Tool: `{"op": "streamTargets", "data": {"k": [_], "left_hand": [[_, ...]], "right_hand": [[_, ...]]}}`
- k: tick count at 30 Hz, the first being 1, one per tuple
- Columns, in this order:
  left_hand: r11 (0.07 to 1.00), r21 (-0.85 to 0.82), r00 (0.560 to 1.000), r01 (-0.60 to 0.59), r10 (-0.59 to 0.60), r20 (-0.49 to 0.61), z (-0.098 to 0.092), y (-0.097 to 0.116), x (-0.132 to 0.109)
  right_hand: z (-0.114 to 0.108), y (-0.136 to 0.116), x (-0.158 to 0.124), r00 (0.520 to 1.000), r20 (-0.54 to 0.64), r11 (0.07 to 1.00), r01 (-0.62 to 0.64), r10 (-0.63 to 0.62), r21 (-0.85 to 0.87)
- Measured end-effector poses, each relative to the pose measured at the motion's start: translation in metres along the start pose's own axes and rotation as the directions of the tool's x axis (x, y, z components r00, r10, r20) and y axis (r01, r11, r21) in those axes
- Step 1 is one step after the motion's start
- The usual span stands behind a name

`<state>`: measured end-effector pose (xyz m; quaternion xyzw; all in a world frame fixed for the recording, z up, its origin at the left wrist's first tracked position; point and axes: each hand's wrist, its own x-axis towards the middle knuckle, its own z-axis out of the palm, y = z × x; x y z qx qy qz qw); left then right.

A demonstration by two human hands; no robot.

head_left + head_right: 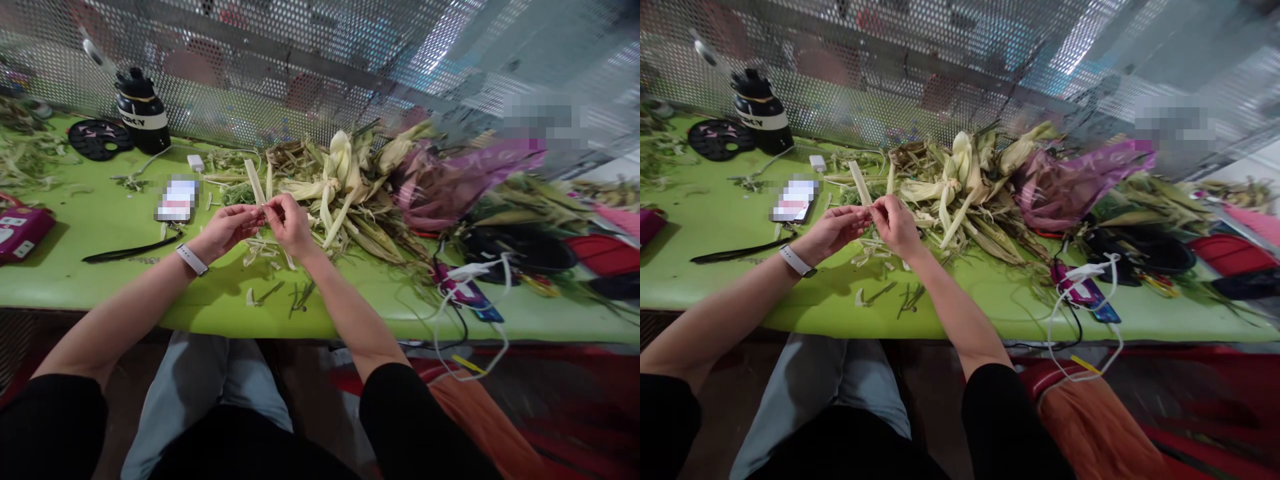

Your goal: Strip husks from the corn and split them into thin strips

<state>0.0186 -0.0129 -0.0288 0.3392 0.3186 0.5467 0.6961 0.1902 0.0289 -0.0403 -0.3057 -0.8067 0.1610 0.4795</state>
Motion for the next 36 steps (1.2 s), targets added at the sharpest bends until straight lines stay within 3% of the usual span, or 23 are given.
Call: {"op": "streamTargets", "data": {"k": [5,10,14,21,29,36], "left_hand": [[0.995,0.07,0.997,-0.072,0.071,0.02,-0.001,-0.003,0.0],[0.968,0.21,0.99,-0.136,0.139,0.0,-0.001,-0.003,-0.001],[0.944,0.289,0.985,-0.157,0.173,-0.027,0.001,-0.002,-0.001],[0.982,0.133,0.988,-0.13,0.14,-0.068,-0.001,0.003,0.002],[0.998,-0.039,0.999,0.044,-0.043,0.024,0.0,0.008,-0.001],[0.995,-0.067,0.997,0.076,-0.074,0.034,0.0,0.004,0.001]], "right_hand": [[0.004,0.003,-0.001,0.999,-0.021,0.997,-0.031,0.033,0.077],[0.005,0.007,-0.003,0.998,0.057,0.999,-0.025,0.023,0.043],[0.004,0.007,-0.002,0.999,0.043,0.999,0.002,-0.005,0.053],[-0.014,0.001,0.004,0.999,0.038,0.997,0.031,-0.034,0.077],[-0.018,0.002,0.008,0.975,0.094,0.978,0.193,-0.2,0.08],[-0.009,-0.002,0.005,0.989,0.008,0.988,0.149,-0.149,0.036]]}}
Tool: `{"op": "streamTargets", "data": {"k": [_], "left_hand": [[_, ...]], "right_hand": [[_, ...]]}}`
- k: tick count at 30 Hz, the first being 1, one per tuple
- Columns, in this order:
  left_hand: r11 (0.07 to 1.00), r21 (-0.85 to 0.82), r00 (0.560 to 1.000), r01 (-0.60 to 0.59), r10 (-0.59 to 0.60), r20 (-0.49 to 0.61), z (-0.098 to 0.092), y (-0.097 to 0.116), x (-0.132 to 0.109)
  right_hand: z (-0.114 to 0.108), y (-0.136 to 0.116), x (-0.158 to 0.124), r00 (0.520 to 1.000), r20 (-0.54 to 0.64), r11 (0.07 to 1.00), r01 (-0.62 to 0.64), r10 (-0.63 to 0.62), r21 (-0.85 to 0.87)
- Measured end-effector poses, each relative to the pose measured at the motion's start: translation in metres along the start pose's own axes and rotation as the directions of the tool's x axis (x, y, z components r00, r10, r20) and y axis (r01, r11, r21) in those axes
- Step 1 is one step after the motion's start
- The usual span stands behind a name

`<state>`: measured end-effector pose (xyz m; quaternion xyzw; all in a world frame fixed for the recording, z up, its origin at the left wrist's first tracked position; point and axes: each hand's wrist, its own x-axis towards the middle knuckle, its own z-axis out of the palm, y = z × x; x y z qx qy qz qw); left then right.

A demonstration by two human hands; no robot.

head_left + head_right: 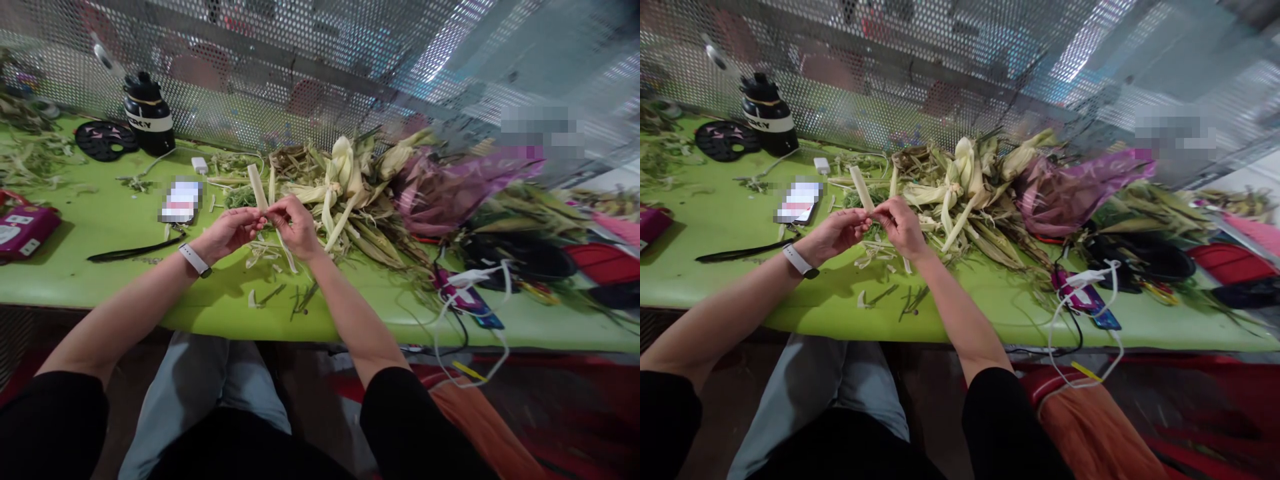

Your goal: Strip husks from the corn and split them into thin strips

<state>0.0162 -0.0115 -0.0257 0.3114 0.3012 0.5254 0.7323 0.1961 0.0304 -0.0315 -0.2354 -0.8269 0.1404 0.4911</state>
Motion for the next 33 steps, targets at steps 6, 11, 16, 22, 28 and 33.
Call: {"op": "streamTargets", "data": {"k": [6,11,16,22,28,33], "left_hand": [[0.994,0.068,0.996,-0.08,0.082,-0.023,-0.001,-0.007,0.0],[0.966,0.209,0.989,-0.149,0.147,0.024,-0.005,-0.009,0.001],[0.965,0.214,0.987,-0.152,0.16,-0.02,-0.006,-0.006,0.003],[0.99,0.1,0.995,-0.1,0.101,-0.003,-0.006,-0.001,0.004],[0.999,0.03,0.999,-0.026,0.027,-0.041,0.004,0.005,-0.004],[1.0,-0.013,0.999,-0.005,0.005,-0.045,0.009,0.005,-0.006]], "right_hand": [[0.007,-0.001,-0.003,0.987,-0.027,0.987,-0.159,0.159,-0.014],[0.013,0.007,-0.006,0.974,0.017,0.968,-0.228,0.228,0.105],[0.009,0.013,-0.005,0.981,0.042,0.975,-0.194,0.191,0.111],[-0.005,0.014,0.0,0.997,0.074,0.998,0.022,-0.026,0.052],[-0.003,0.015,-0.001,0.992,0.002,0.991,0.123,-0.123,-0.057],[0.0,0.016,-0.004,0.994,-0.014,0.987,0.108,-0.111,-0.119]]}}
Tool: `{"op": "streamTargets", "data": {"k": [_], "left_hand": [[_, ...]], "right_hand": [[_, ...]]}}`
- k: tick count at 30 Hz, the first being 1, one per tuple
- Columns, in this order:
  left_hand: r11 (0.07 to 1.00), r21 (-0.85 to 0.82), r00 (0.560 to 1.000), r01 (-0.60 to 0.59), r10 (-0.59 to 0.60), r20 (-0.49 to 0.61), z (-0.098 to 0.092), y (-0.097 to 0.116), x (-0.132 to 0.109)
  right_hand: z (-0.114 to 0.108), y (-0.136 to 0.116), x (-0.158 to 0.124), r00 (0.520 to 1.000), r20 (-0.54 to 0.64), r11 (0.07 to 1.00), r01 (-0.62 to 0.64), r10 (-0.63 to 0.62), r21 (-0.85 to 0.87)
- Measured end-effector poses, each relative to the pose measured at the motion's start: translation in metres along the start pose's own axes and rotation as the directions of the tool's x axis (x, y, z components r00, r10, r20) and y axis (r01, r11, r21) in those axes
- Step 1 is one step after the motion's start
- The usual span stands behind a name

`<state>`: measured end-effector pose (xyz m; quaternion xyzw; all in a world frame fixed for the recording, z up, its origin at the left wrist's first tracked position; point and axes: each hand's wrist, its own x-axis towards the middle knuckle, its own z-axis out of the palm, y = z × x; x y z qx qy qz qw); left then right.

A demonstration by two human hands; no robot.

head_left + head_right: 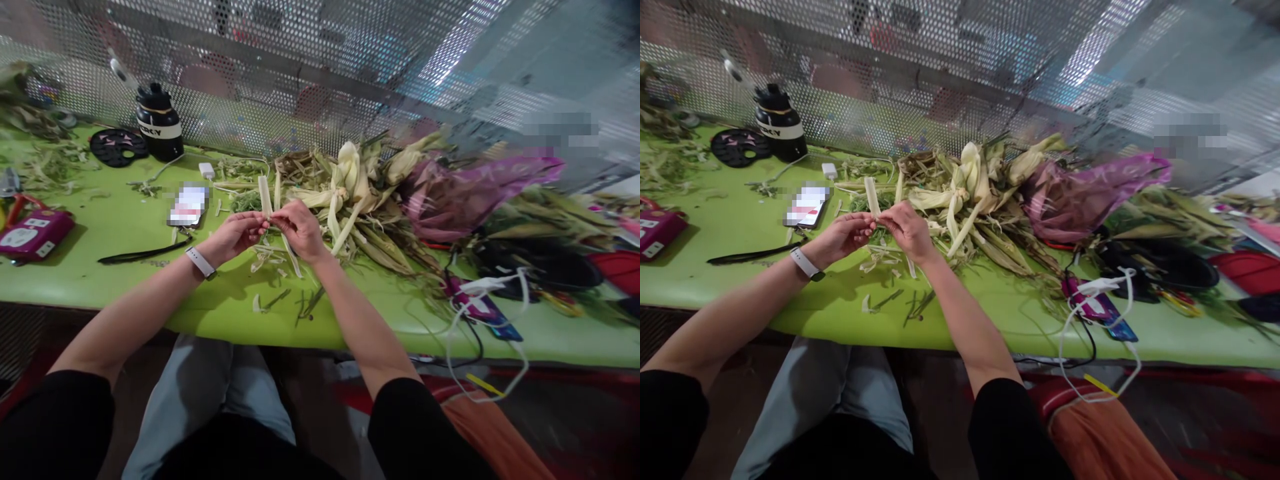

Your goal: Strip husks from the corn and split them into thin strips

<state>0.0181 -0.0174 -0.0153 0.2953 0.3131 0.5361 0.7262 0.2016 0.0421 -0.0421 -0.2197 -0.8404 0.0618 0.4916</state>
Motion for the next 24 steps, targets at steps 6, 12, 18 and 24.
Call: {"op": "streamTargets", "data": {"k": [6,12,18,24], "left_hand": [[0.999,-0.02,0.997,-0.042,0.043,0.06,-0.014,-0.012,0.01],[0.977,0.116,0.984,-0.179,0.176,0.033,-0.013,-0.022,0.01],[0.832,0.409,0.925,-0.375,0.364,0.106,-0.008,-0.022,0.007],[0.717,0.519,0.873,-0.465,0.47,0.131,-0.01,-0.022,0.008]], "right_hand": [[0.007,-0.003,-0.003,0.999,-0.034,0.996,-0.037,0.034,-0.083],[0.012,-0.014,-0.002,0.984,-0.052,0.984,-0.17,0.168,-0.045],[0.018,-0.017,-0.002,0.929,-0.052,0.919,-0.352,0.367,0.179],[0.014,-0.016,0.002,0.919,0.004,0.882,-0.38,0.395,0.28]]}}
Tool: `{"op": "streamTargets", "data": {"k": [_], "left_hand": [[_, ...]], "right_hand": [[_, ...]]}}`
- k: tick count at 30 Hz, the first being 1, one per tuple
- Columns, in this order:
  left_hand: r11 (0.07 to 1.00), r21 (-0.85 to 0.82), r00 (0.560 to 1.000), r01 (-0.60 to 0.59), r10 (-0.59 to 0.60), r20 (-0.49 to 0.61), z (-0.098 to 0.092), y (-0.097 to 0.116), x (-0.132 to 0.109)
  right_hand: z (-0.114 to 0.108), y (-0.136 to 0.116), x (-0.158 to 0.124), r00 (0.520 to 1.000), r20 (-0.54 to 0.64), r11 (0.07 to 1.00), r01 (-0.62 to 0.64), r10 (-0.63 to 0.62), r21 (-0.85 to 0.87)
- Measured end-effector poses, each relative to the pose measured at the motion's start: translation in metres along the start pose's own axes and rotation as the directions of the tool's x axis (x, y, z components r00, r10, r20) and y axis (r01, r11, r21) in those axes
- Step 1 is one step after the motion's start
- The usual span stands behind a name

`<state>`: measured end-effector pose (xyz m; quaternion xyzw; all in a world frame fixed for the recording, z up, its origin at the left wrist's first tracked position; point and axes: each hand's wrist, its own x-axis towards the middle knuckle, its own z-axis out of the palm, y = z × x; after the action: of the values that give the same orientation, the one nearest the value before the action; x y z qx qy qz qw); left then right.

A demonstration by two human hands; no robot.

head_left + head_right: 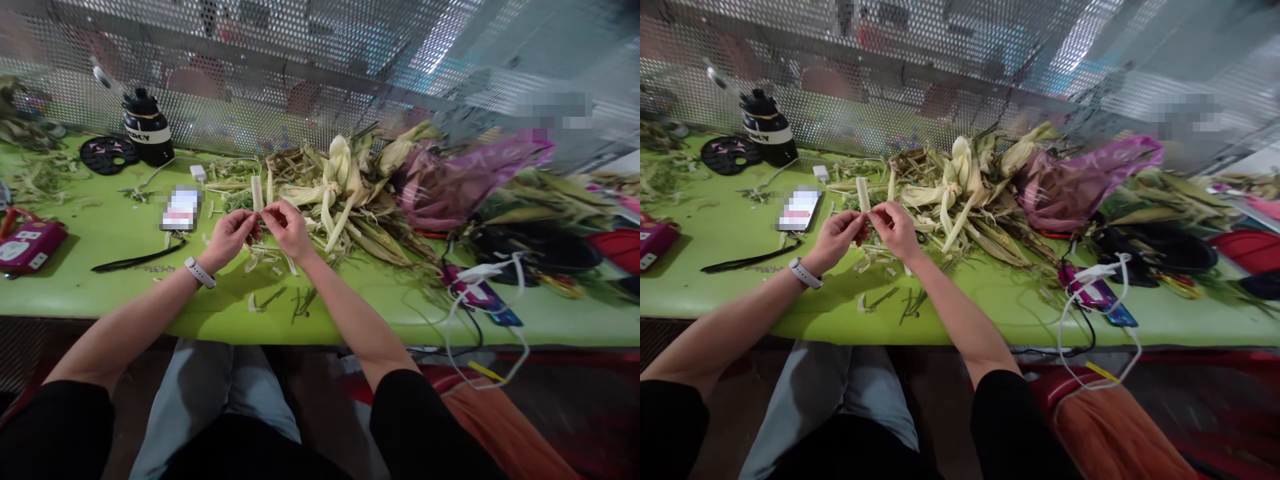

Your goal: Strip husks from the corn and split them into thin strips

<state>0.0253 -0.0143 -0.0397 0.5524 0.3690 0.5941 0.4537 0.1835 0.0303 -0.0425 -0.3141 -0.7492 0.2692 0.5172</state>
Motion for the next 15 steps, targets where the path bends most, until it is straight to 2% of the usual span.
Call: {"op": "streamTargets", "data": {"k": [3,6,12,15], "left_hand": [[0.998,0.049,0.999,0.044,-0.043,-0.006,0.0012,0.0037,-0.0006],[0.994,0.041,0.994,0.104,-0.103,-0.025,0.003,0.0067,-0.0004],[0.975,-0.089,0.977,0.202,-0.207,-0.045,0.0043,0.0078,0.0006],[0.958,-0.173,0.97,0.23,-0.24,-0.036,0.0029,0.0093,0.0008]], "right_hand": [[-0.0024,-0.0004,0.0004,0.998,-0.003,0.997,0.063,-0.063,-0.032],[-0.0033,0.0009,0.0004,0.999,-0.002,0.995,0.05,-0.05,-0.088],[-0.0049,0.0047,0.0013,0.998,0.052,0.988,0.044,-0.037,-0.151],[-0.0071,0.0049,0.0019,0.997,0.031,0.986,0.07,-0.066,-0.15]]}}
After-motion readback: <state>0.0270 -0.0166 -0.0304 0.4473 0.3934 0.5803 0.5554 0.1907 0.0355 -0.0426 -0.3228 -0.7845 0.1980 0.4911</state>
